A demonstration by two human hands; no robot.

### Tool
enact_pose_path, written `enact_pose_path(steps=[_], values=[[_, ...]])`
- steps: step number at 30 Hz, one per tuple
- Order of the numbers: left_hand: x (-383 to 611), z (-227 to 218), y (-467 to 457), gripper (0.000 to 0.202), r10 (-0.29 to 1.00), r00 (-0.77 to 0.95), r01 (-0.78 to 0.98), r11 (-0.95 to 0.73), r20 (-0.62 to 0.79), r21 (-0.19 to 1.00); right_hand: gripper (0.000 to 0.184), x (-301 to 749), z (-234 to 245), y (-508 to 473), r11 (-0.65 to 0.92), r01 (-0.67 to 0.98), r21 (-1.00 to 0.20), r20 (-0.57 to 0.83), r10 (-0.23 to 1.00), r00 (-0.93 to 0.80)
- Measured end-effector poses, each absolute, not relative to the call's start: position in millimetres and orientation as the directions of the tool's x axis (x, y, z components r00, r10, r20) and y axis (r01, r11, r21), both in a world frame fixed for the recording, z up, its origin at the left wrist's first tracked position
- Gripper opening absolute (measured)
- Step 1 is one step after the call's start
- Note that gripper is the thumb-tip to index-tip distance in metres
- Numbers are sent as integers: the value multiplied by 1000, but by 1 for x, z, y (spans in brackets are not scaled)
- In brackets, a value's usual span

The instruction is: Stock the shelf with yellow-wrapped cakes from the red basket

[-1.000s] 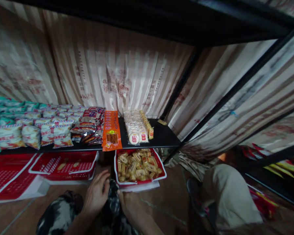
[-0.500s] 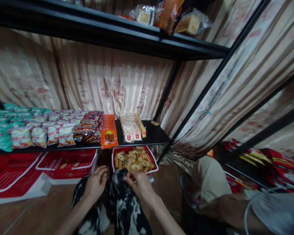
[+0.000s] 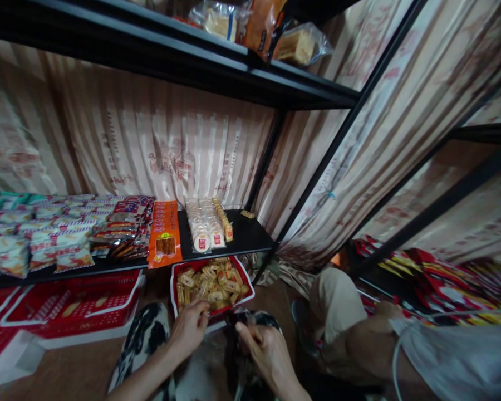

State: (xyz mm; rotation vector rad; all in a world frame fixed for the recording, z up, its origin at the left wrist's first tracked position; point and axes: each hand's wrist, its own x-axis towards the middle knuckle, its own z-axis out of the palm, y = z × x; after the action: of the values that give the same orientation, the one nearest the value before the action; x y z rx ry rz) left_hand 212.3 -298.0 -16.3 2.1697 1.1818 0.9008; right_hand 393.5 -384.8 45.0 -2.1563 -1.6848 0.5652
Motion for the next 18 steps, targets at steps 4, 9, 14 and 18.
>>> enact_pose_path(steps=[4, 9, 14, 18], values=[[255, -7, -305, 34, 831, 495, 450, -496, 255, 742, 76, 417, 39, -407, -401, 654, -642, -208, 911, 355], [270, -9, -316, 32, 830, 480, 427, -505, 285, 750, 73, 426, 24, -405, -439, 525, -729, -254, 886, 387], [250, -14, -314, 34, 892, 313, 547, -450, 326, 706, 69, 408, -1, -367, -375, 392, -840, -258, 912, 319], [231, -18, -305, 36, 952, 168, 575, -304, 254, 759, 59, 371, -12, -341, -212, 376, -902, -204, 977, 62]])
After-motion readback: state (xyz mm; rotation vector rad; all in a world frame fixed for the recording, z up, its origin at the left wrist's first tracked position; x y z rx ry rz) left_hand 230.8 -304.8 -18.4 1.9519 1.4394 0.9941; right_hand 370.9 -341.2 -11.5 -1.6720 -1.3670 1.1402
